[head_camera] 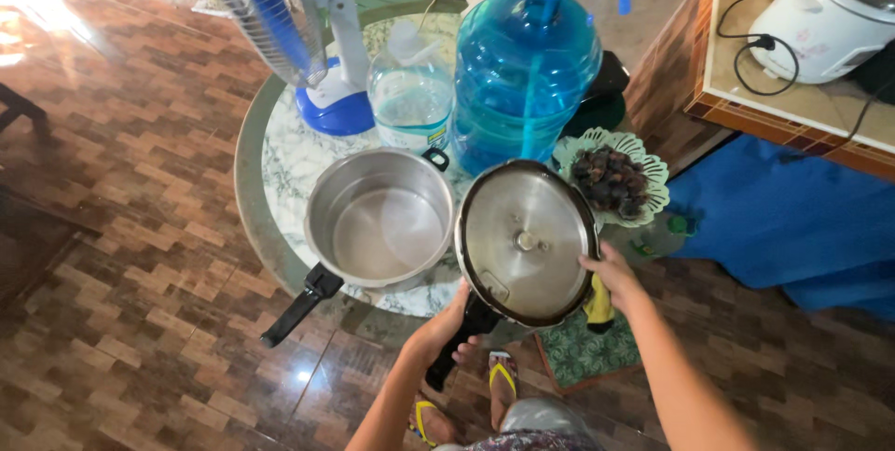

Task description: The person wipes the lid and body of a pressure cooker with a gray cloth and a yellow cloth, wiping the interior and exterior surfaces, then carries the cooker to a wooden shelf and places it on the shelf.

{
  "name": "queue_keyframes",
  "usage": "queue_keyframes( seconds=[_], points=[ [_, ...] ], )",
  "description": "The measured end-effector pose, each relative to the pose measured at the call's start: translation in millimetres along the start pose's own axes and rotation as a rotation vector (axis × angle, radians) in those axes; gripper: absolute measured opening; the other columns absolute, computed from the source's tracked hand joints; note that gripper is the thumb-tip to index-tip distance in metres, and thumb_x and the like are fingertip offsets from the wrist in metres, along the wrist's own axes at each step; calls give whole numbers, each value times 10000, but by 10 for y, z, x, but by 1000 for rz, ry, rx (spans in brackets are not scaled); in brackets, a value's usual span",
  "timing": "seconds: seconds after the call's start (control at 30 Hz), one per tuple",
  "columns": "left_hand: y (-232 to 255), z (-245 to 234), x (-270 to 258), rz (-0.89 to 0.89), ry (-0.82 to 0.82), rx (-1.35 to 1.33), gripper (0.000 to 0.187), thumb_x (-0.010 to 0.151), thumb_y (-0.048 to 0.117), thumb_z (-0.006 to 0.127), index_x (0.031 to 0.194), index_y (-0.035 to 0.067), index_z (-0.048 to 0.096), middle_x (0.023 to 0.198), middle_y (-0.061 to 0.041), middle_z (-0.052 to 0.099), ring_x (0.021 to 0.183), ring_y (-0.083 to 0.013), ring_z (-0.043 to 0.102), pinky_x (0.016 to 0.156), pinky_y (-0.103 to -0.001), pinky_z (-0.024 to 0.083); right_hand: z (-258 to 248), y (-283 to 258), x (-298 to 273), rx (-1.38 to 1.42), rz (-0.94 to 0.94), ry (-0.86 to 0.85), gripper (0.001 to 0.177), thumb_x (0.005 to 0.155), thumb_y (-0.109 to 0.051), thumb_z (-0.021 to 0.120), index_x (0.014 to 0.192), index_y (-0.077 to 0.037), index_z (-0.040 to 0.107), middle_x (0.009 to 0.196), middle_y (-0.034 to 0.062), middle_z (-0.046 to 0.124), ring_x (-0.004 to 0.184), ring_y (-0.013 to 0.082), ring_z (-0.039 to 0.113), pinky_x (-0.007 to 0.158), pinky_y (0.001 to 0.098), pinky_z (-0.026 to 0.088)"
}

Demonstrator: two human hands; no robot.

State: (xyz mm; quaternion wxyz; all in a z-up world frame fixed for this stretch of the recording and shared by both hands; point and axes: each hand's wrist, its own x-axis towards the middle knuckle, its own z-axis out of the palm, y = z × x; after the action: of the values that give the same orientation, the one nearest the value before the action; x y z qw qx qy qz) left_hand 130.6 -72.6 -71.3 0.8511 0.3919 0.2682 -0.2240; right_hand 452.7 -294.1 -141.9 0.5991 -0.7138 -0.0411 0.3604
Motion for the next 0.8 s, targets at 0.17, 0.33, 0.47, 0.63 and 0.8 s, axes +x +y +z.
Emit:
queue_keyframes(
  seconds=[0.17,0.33,0.47,0.63,0.8],
  points=[
    [33,-355,694,-9,305,257,1028,873,877,124,865,1,661,630,-148,629,480,-246,627,462,-361,532,-121,257,207,68,39,106,653,869,-86,760,1441,-29,450,1276,122,675,1132,246,662,986,416,513],
    [-100,-812,1165,157,716,624,1045,988,801,172,1025,-85,725,939,-320,704,992,-439,672,887,-494,511,46,412,444,98,-81,121,527,847,-66,780,1328,-18,571,1183,110,696,1051,211,645,931,372,487],
    [-264,-771,1277,196,895,760,906,1001,710,250,1171,-51,712,1182,-341,664,1261,-475,583,1074,-483,443,93,483,605,173,-89,94,424,845,-52,755,1248,-24,626,1057,96,686,918,198,636,807,375,527],
    [-274,-485,1193,265,942,740,668,951,563,501,1327,23,619,1308,-270,640,1280,-403,583,1088,-430,433,115,483,725,96,-8,115,445,858,-66,738,1277,-85,588,1024,119,679,876,223,633,752,399,529],
    [-306,-346,969,311,964,800,579,928,447,615,1318,20,627,1273,-263,661,1236,-385,619,1060,-416,474,42,448,750,-199,-141,66,415,873,-154,765,1231,-13,609,1095,141,717,965,246,655,829,418,527]
  ],
)
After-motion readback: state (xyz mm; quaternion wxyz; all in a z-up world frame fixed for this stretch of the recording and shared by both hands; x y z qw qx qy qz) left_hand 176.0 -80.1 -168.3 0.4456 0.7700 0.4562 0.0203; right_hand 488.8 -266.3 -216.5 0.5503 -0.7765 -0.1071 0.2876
